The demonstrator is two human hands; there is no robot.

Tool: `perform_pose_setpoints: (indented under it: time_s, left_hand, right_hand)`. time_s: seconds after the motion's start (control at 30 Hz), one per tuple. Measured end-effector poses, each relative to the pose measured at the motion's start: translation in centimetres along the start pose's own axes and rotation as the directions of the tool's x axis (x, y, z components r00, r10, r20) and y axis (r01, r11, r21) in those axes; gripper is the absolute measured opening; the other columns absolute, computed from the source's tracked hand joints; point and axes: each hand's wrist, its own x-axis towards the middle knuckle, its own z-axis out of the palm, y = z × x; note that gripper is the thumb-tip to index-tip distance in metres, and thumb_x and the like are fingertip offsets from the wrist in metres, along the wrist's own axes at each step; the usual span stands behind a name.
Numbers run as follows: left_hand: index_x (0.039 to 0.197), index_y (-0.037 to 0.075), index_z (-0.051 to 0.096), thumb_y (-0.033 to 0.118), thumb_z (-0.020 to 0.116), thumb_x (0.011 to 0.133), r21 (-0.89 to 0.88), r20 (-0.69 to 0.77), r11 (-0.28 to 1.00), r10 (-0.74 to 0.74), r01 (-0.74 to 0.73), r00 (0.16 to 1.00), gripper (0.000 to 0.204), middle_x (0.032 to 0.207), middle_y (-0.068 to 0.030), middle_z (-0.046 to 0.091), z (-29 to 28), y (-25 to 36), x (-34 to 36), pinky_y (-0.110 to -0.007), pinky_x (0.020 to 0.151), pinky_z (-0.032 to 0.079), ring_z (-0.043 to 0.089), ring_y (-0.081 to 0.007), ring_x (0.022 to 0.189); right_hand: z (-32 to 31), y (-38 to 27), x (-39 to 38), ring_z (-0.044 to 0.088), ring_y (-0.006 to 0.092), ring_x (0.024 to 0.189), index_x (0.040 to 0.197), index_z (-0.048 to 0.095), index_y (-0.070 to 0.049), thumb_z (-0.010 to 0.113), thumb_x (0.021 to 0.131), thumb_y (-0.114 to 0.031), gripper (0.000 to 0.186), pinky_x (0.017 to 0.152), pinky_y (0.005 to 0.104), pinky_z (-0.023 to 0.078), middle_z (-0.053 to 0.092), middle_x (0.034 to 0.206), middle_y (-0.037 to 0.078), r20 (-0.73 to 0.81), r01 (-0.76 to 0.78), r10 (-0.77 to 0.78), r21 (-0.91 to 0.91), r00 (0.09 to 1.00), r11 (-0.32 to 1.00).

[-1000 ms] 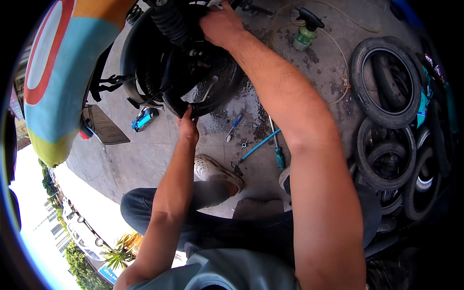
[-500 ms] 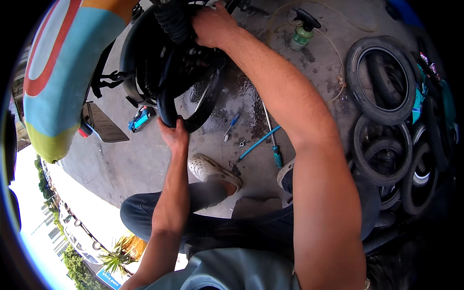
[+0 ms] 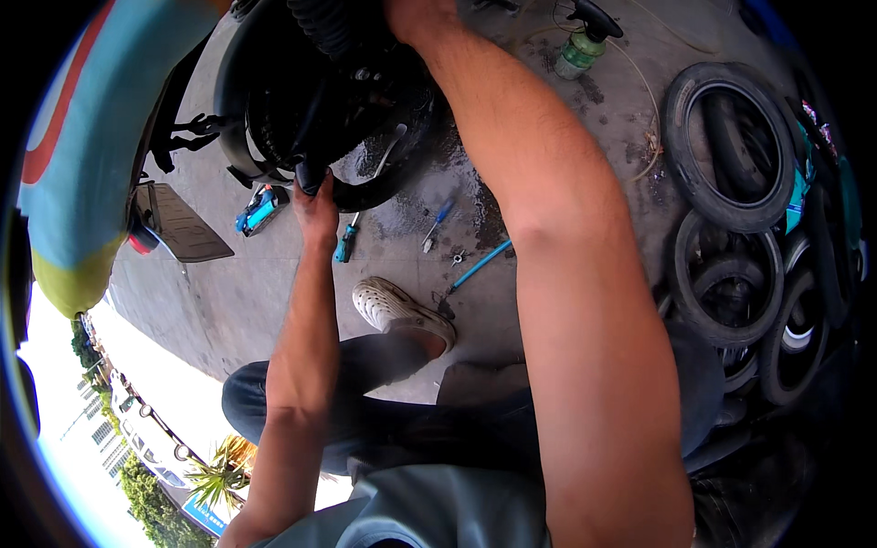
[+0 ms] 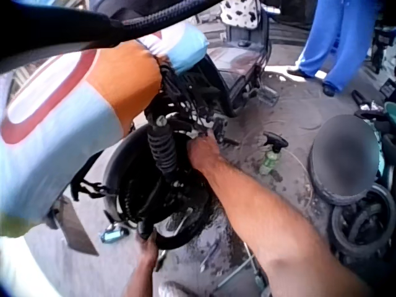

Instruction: The person is repairing a motorcycle tire while sitting on the ground. They use a spray bottle to apply liquid to the tire and a screwdriver to pry the tire bead away from the rim.

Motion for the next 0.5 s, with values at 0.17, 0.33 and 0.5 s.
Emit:
perform_pose_setpoints:
  time_s: [0.17, 0.33, 0.5]
  left_hand:
    - [0.12, -0.001, 0.063, 0.028, 0.078, 0.091, -0.077, 0.057, 0.996, -0.049, 0.053, 0.997, 0.043, 0.109, -0.012, 0.07, -2.2, -1.0, -1.1, -0.038, 0.089, 0.05, 0.064, -0.0209, 0.1]
    - [0.13, 0.002, 0.058, 0.032, 0.075, 0.097, -0.418, 0.167, 0.89, -0.12, 0.18, 0.979, 0.048, 0.12, -0.0054, 0.064, 0.4, -5.6, -4.2, -0.034, 0.102, 0.043, 0.056, -0.0166, 0.111]
    - [0.124, 0.002, 0.059, 0.03, 0.072, 0.098, -0.231, 0.07, 0.972, -0.028, 0.044, 0.997, 0.04, 0.112, -0.0075, 0.066, 0.6, -5.2, -4.3, -0.034, 0.095, 0.046, 0.058, -0.0166, 0.103]
  right_hand:
    - [-3.9, -3.0, -1.9, 0.065, 0.0282, 0.119, 0.114, 0.075, -0.012, 0.06, 0.088, -0.027, 0.033, 0.117, 0.0565, 0.03, 0.074, 0.117, 0.013, 0.14, 0.041, -0.054, 0.097, 0.989, 0.994]
    - [-5.5, -3.2, -3.7, 0.065, 0.0282, 0.12, 0.114, 0.075, -0.016, 0.057, 0.091, -0.029, 0.033, 0.119, 0.0569, 0.027, 0.075, 0.115, 0.01, 0.104, 0.274, -0.276, 0.035, 0.956, 0.961]
    - [-1.0, -3.2, -0.6, 0.065, 0.0263, 0.121, 0.119, 0.075, -0.017, 0.049, 0.097, -0.028, 0.035, 0.12, 0.0538, 0.026, 0.075, 0.12, 0.008, 0.158, 0.173, -0.162, -0.058, 0.974, 0.983]
